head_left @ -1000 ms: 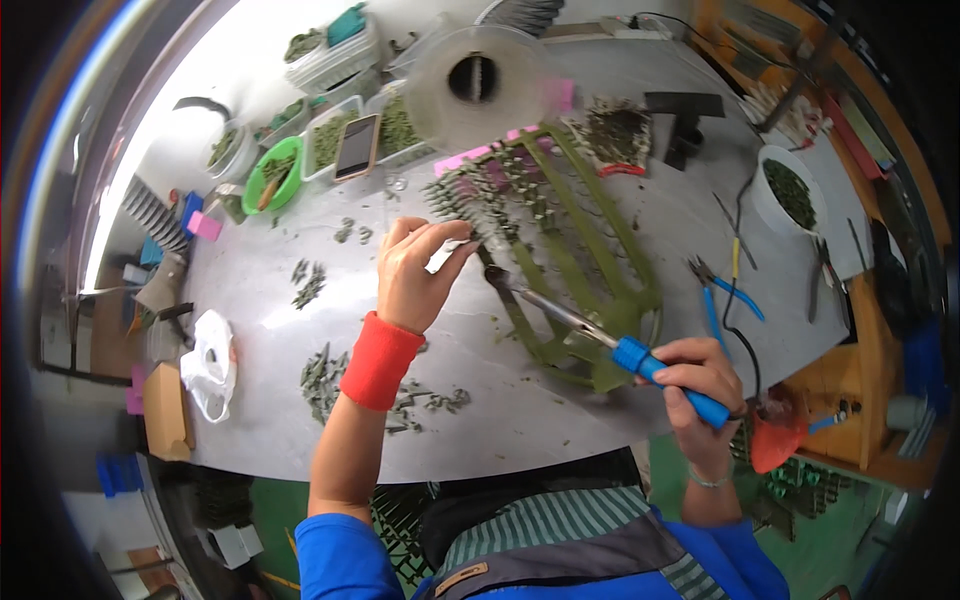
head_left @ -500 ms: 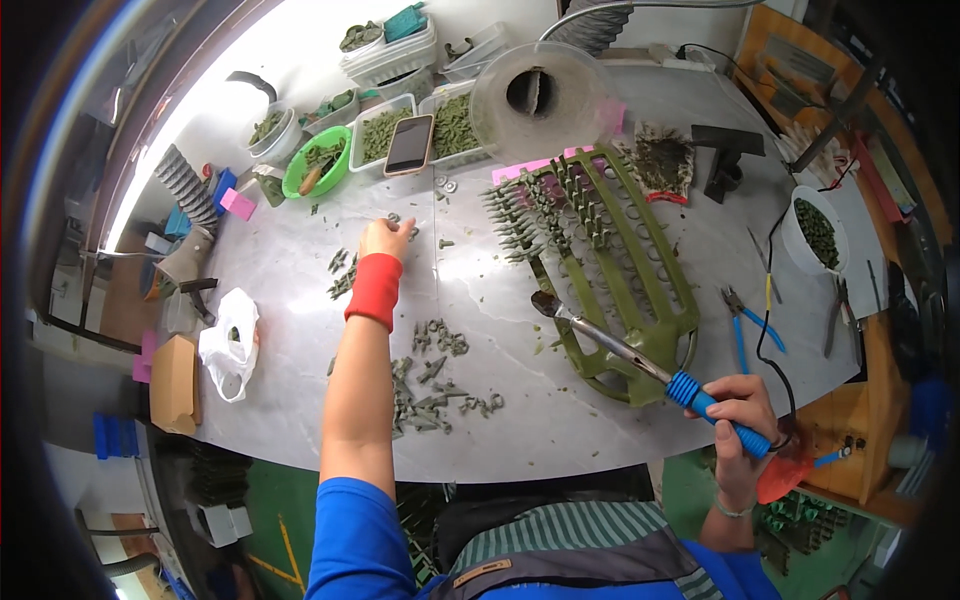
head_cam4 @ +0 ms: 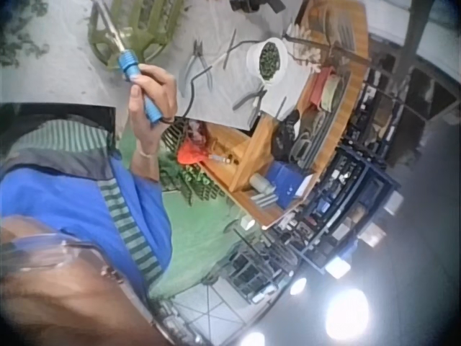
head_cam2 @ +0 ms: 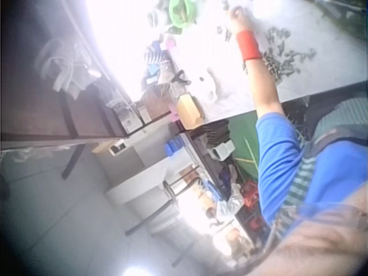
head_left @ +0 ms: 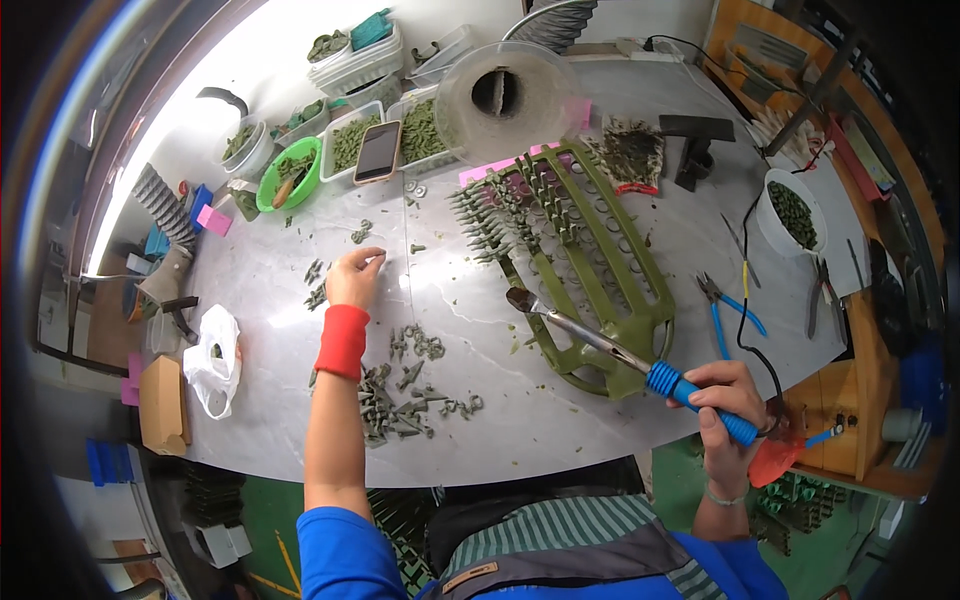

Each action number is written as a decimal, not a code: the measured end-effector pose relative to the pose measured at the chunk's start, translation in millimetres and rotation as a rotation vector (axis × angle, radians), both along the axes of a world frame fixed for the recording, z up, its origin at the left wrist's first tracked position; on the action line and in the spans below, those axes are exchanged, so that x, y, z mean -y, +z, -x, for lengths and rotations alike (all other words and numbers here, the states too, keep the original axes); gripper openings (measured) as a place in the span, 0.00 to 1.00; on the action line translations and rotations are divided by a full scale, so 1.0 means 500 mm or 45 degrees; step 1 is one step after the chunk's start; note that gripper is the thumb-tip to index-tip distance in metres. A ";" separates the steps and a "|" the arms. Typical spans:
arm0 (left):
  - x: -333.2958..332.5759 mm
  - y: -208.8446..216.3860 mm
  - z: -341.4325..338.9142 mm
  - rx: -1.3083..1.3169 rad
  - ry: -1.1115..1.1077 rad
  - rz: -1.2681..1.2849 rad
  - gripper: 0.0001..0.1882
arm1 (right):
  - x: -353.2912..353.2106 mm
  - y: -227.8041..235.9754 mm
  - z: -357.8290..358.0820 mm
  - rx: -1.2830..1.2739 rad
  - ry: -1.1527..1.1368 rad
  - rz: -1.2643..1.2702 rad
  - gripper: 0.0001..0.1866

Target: The person assembles green electronic components into a larger green housing, using a soldering iron to secure small parts by hand and then using pliers to trim excess material from the assembly.

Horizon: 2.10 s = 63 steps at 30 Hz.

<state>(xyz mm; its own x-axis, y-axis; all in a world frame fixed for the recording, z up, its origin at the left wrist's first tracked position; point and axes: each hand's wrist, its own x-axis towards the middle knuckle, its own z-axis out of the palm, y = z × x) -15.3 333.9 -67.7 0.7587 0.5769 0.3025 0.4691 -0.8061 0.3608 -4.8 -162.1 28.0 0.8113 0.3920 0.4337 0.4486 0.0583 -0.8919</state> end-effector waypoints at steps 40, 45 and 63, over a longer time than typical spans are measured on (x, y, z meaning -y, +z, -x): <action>0.142 -0.005 0.017 0.003 -0.624 -0.313 0.13 | 0.020 -0.004 -0.009 0.093 -0.032 0.017 0.05; 0.133 0.002 0.030 0.095 -0.436 0.005 0.14 | 0.022 0.002 -0.007 0.081 -0.072 0.026 0.05; 0.373 0.120 -0.098 0.476 -0.727 -0.107 0.09 | 0.005 -0.048 -0.062 0.109 -0.049 -0.031 0.09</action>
<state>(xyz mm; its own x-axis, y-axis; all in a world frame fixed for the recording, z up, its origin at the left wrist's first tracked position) 33.8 147.6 -7.8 0.7728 0.0808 0.6294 -0.1813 -0.9224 0.3410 26.0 -164.7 4.2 0.7852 0.3500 0.5108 0.5252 0.0604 -0.8488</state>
